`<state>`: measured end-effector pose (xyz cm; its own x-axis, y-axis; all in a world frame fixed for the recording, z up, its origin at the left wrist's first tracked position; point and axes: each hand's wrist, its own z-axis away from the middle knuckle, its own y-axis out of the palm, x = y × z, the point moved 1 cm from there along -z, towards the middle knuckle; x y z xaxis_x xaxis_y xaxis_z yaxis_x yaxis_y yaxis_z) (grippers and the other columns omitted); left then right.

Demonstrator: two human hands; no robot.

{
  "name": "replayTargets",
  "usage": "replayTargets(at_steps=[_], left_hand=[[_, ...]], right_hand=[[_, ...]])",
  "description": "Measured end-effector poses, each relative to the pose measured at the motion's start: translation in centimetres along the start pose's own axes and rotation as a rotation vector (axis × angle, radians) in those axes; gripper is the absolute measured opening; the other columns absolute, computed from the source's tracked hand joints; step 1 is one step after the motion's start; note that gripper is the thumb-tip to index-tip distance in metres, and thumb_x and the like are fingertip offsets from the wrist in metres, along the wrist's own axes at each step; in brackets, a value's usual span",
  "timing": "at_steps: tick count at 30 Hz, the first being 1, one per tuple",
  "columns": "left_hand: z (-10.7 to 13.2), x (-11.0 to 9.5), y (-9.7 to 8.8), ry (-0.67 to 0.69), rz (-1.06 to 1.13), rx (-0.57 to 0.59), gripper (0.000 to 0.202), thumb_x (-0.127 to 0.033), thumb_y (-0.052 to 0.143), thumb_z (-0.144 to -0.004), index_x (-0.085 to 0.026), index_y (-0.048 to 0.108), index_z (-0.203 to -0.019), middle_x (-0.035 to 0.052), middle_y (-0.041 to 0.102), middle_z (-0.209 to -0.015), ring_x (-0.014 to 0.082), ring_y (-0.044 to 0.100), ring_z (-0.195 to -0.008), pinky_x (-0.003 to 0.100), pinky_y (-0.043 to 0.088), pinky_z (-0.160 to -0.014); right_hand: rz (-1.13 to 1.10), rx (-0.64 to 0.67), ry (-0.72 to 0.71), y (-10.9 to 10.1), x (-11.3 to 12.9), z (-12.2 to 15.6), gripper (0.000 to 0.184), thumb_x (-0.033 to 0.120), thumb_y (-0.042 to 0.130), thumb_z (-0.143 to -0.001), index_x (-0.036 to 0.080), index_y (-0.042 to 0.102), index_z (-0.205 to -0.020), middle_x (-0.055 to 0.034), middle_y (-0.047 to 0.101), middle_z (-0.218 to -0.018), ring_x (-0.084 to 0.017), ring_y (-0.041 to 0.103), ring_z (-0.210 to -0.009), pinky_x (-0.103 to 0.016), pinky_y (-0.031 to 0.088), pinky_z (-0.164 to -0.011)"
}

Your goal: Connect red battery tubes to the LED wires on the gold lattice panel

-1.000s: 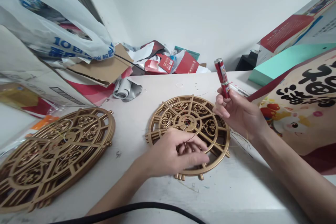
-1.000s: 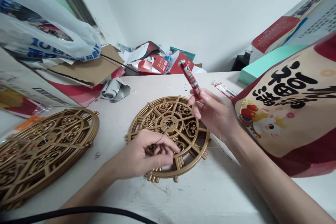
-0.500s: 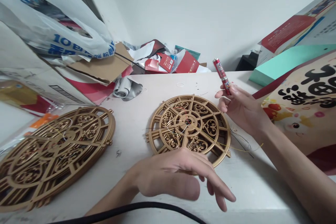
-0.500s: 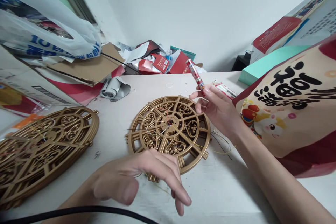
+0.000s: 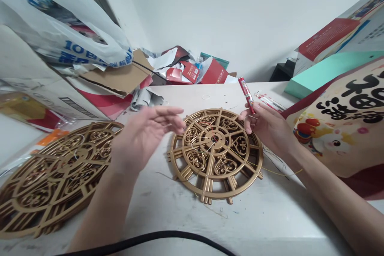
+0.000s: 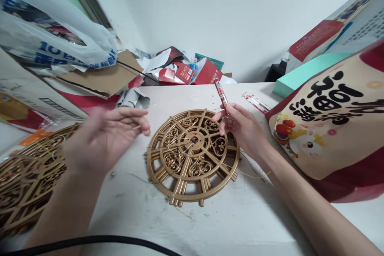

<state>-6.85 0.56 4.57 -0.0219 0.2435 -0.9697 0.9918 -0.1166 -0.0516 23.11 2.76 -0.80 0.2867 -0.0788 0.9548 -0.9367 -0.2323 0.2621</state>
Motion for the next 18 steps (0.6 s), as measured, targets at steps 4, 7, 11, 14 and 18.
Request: replayTargets(at_steps=[4, 7, 11, 14, 18], left_hand=[[-1.1, 1.1, -2.0, -0.046, -0.746, -0.08, 0.031, -0.047, 0.073, -0.081, -0.024, 0.075, -0.102, 0.0087, 0.075, -0.11, 0.0272, 0.066, -0.1, 0.036, 0.047, -0.088], [-1.2, 2.2, -3.9, -0.158, -0.957, 0.089, 0.031, -0.05, 0.067, -0.084, -0.025, 0.072, -0.1, 0.0071, 0.074, -0.103, 0.0261, 0.065, -0.094, 0.034, 0.046, -0.08], [-0.9, 3.2, -5.7, -0.313, -0.928, 0.32, 0.032, -0.052, 0.069, -0.08, -0.023, 0.073, -0.094, 0.0059, 0.072, -0.082, 0.0238, 0.065, -0.077, 0.031, 0.047, -0.069], [-0.9, 3.2, -5.9, -0.331, -0.93, 0.403, 0.027, -0.048, 0.07, -0.079, -0.025, 0.077, -0.091, 0.0051, 0.074, -0.085, 0.0237, 0.066, -0.079, 0.03, 0.046, -0.069], [-1.1, 2.6, -5.5, -0.341, -0.964, 0.463, 0.026, -0.048, 0.064, -0.084, -0.026, 0.076, -0.084, 0.0041, 0.075, -0.085, 0.0237, 0.066, -0.082, 0.029, 0.045, -0.07]], right_hand=[[-0.006, -0.027, -0.009, 0.1, 0.0, 0.0, 0.026, 0.043, 0.054, -0.102, 0.024, 0.063, -0.087, -0.003, 0.07, -0.098, -0.014, 0.055, -0.062, -0.034, 0.045, -0.066], [-0.011, -0.035, -0.018, 0.3, 0.0, 0.1, 0.025, 0.041, 0.054, -0.102, 0.025, 0.063, -0.086, -0.0028, 0.07, -0.095, -0.014, 0.055, -0.062, -0.034, 0.044, -0.064], [0.003, -0.034, -0.036, 0.5, -0.1, 0.1, 0.024, 0.04, 0.055, -0.102, 0.024, 0.061, -0.086, -0.0024, 0.071, -0.093, -0.013, 0.056, -0.061, -0.032, 0.042, -0.062], [0.007, -0.037, -0.031, 0.6, -0.1, 0.1, 0.024, 0.04, 0.056, -0.102, 0.023, 0.06, -0.086, -0.0026, 0.071, -0.094, -0.013, 0.056, -0.06, -0.032, 0.042, -0.062], [0.007, -0.041, -0.026, 0.6, -0.2, 0.2, 0.025, 0.041, 0.057, -0.101, 0.023, 0.059, -0.085, -0.0024, 0.071, -0.094, -0.013, 0.056, -0.061, -0.031, 0.042, -0.062]])
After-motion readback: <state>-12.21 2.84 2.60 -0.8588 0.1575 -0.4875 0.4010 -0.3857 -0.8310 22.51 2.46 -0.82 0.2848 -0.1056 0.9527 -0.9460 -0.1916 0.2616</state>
